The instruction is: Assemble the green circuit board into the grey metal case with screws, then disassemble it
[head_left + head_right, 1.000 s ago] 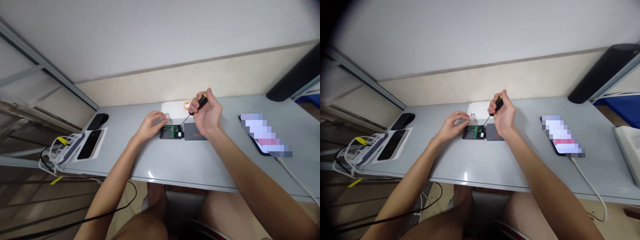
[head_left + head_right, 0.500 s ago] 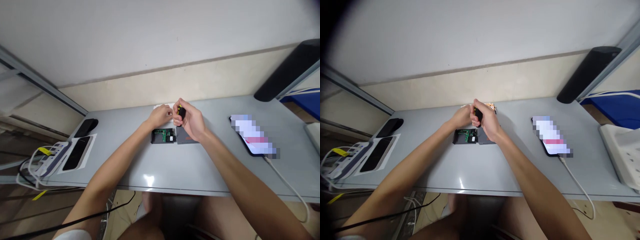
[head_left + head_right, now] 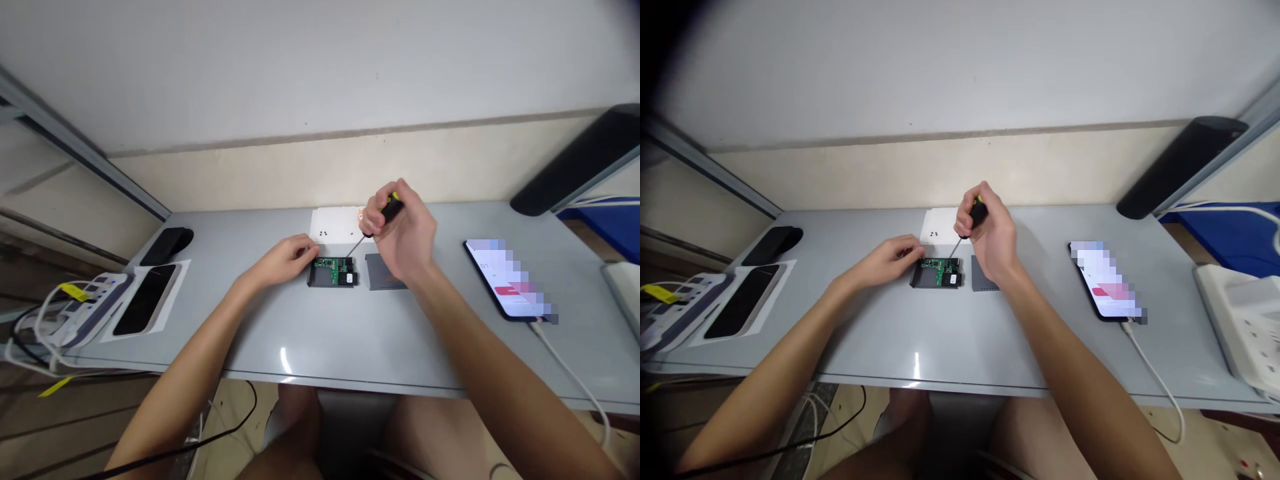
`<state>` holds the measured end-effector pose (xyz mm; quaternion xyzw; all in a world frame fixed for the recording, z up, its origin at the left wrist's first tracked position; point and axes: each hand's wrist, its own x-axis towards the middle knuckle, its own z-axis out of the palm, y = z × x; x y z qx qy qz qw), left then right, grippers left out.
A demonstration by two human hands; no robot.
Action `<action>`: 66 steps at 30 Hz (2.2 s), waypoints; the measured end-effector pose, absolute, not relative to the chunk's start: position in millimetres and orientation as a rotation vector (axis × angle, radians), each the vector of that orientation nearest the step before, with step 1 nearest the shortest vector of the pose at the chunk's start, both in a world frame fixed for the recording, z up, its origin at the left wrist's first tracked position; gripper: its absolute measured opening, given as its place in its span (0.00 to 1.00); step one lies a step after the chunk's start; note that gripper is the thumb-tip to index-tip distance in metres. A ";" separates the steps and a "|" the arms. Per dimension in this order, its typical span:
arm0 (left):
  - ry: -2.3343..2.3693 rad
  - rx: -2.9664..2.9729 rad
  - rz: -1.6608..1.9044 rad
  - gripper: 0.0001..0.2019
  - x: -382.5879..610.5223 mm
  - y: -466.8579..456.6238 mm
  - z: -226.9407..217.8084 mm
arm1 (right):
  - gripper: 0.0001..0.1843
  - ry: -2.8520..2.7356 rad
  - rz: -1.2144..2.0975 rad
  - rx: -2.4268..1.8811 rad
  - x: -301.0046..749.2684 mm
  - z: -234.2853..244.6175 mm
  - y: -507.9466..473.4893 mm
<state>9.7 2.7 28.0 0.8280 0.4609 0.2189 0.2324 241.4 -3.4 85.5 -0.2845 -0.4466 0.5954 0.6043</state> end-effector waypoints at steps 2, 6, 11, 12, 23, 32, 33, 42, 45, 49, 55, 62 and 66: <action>1.245 2.265 0.598 0.19 6.5 -1.7 24.3 | 0.29 -1.075 1.411 -0.669 225.3 85.1 3.0; 1.178 2.297 0.571 0.18 4.4 -1.2 22.5 | 0.29 -1.150 1.489 -0.617 191.5 80.7 18.5; 1.180 2.287 0.500 0.18 0.9 -4.9 28.9 | 0.28 -1.103 1.480 -0.673 170.6 68.7 22.8; 1.185 2.289 0.490 0.17 0.7 -6.0 29.9 | 0.28 -1.094 1.479 -0.680 169.5 65.9 21.8; 1.170 2.229 0.587 0.15 2.0 -4.8 24.2 | 0.28 -1.091 1.407 -0.663 166.1 60.9 16.5; 1.170 2.188 0.593 0.12 -0.9 -2.6 19.5 | 0.29 -1.046 1.426 -0.661 166.9 59.6 14.6; 1.170 2.181 0.593 0.12 -0.9 -2.6 19.2 | 0.29 -1.039 1.427 -0.654 166.9 59.1 15.0; 1.164 2.162 0.600 0.12 0.9 -4.1 21.9 | 0.28 -1.019 1.419 -0.598 166.0 54.3 15.5; 1.156 2.155 0.600 0.12 0.6 -4.5 22.6 | 0.28 -1.027 1.434 -0.584 165.7 55.0 13.8; 1.157 2.149 0.603 0.12 0.5 -4.0 21.6 | 0.30 -1.033 1.413 -0.602 166.6 56.5 13.8; 1.172 2.154 0.594 0.13 1.0 -3.4 21.4 | 0.28 -1.053 1.367 -0.614 167.1 55.6 15.1; 1.178 2.135 0.604 0.13 1.1 -3.7 21.5 | 0.28 -1.070 1.403 -0.652 167.2 56.9 13.7; 1.159 2.152 0.612 0.14 1.3 -3.3 21.2 | 0.28 -1.064 1.377 -0.660 168.4 56.7 14.3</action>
